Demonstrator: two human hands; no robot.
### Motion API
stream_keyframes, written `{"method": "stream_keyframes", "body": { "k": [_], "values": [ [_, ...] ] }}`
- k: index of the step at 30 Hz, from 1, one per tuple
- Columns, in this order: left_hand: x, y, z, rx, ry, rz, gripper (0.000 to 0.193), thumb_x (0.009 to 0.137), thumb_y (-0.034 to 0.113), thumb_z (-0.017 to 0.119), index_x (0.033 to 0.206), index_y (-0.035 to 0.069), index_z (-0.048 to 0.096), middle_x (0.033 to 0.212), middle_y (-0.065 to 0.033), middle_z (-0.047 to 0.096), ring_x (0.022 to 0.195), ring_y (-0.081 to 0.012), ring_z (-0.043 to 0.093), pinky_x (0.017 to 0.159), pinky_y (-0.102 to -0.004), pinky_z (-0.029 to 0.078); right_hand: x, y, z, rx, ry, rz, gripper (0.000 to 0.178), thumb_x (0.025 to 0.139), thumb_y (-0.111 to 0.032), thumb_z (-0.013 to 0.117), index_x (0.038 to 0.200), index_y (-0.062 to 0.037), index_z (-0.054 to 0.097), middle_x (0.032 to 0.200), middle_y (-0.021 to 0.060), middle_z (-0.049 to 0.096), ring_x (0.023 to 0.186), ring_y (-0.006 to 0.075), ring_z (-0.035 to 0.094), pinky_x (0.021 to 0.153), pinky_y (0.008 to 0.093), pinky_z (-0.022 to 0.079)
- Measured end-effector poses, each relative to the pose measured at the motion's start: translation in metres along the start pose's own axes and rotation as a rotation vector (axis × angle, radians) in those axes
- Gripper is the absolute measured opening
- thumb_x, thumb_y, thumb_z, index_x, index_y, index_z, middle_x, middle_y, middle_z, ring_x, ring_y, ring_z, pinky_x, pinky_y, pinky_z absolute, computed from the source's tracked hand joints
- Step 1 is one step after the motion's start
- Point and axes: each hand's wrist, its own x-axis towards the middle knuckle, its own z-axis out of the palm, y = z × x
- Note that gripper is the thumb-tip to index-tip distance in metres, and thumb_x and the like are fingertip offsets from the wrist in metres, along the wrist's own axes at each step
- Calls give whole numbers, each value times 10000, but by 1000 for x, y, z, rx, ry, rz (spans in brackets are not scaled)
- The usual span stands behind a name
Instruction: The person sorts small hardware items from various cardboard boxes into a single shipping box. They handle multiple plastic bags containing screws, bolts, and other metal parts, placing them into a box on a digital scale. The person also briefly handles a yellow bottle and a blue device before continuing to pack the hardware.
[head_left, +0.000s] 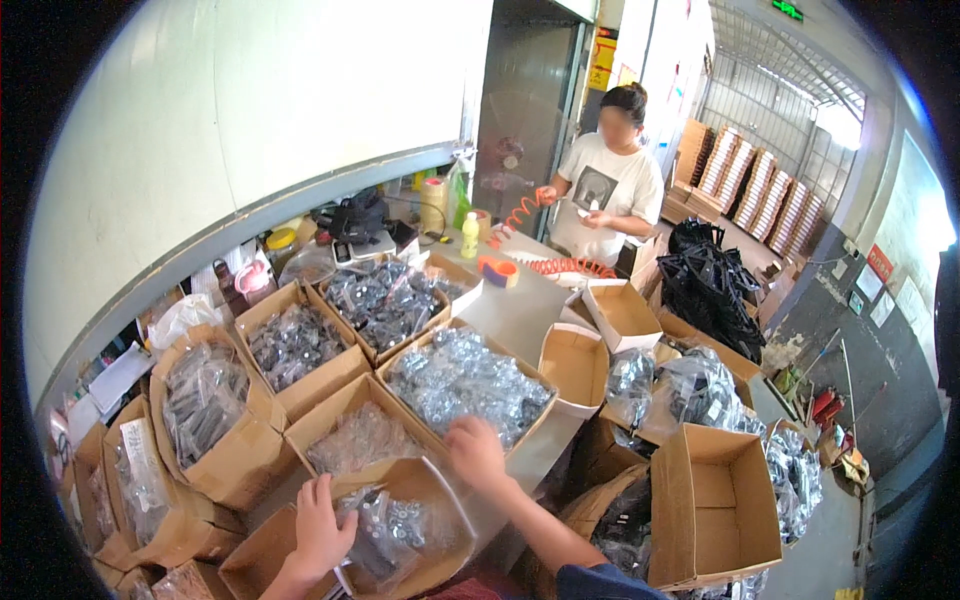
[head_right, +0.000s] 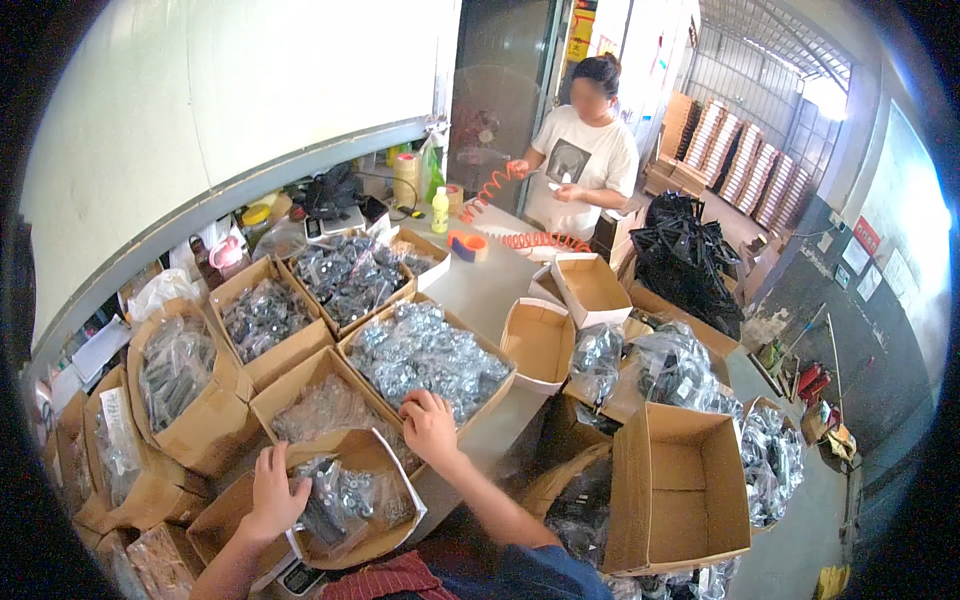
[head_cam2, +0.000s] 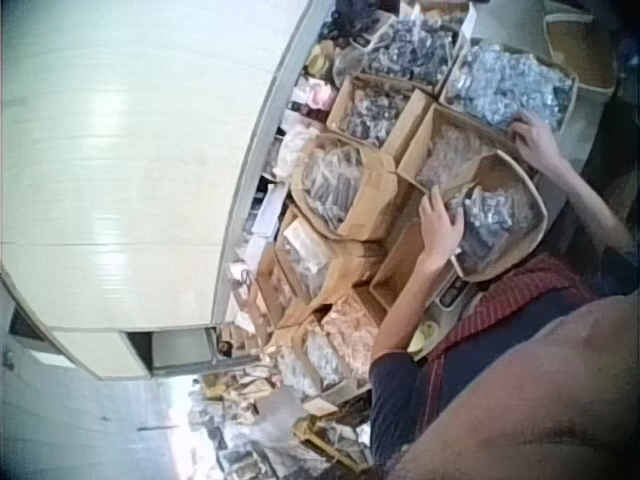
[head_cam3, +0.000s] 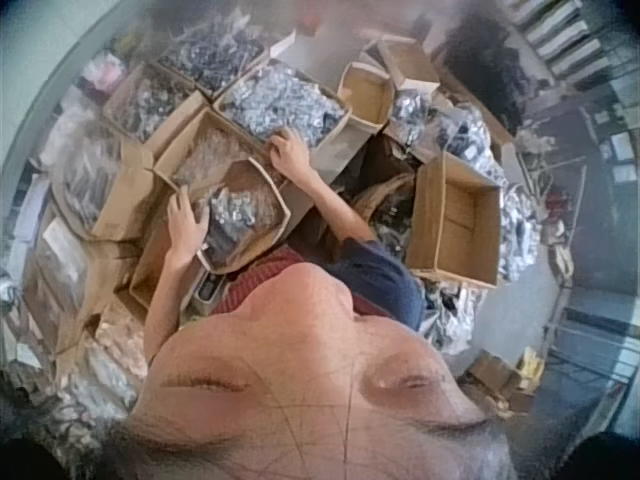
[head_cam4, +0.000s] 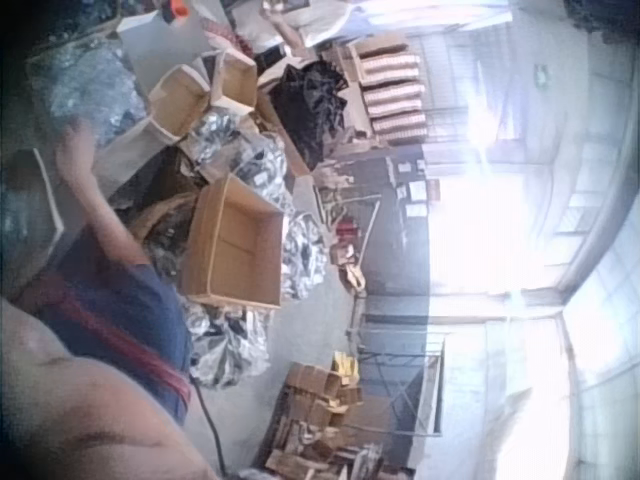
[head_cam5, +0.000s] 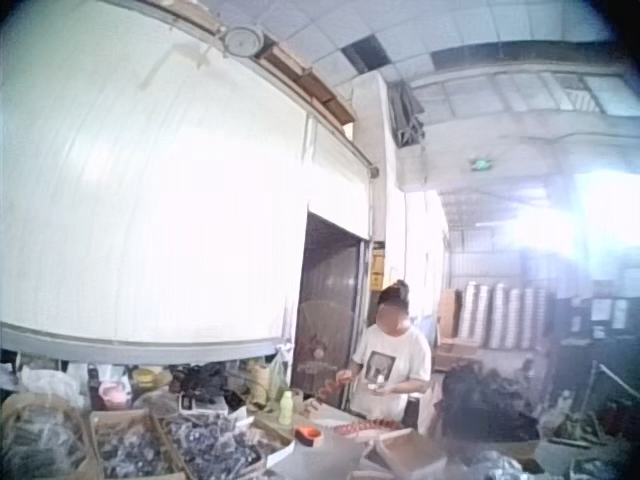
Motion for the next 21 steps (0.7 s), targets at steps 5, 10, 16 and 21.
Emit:
{"method": "stream_keyframes", "body": {
  "k": [5, 10, 16, 21],
  "values": [
    [1, -4, 3, -25, -24, -7, 736, 785, 178, 759, 1388, -30, 391, 1287, -279, 445, 1178, -475, 455, 1010, -525, 411, 0, -3, -6, -11, 11, 14, 91, 796, -27, 625, 835, -90, 680, 1068, 42, 612, 990, 274, 588, 862, 426, 445],
    [0, -6, 5, -30, -25, -20, 734, 784, 181, 759, 1386, -27, 393, 1288, -283, 448, 1185, -479, 452, 1017, -533, 403, -1, -2, -3, -1, -1, 5, 89, 789, -29, 637, 837, -90, 681, 1072, 40, 615, 993, 274, 588, 873, 425, 447],
    [0, -5, 6, -36, -21, -21, 736, 786, 176, 757, 1392, -29, 392, 1293, -286, 448, 1194, -474, 449, 1028, -533, 395, -1, -2, -4, -1, -12, 24, 93, 790, -29, 638, 837, -92, 689, 1066, 41, 618, 1008, 274, 591, 888, 431, 449],
    [-1, -7, 7, -26, -21, -23, 742, 791, 171, 751, 1403, -34, 385, 1300, -291, 441, 1196, -479, 445, 1022, -534, 401, 2, -10, -10, -10, -3, 30, 98, 787, -29, 641, 844, -90, 692, 1059, 40, 620, 1012, 272, 595, 882, 431, 450]
  ]
}}
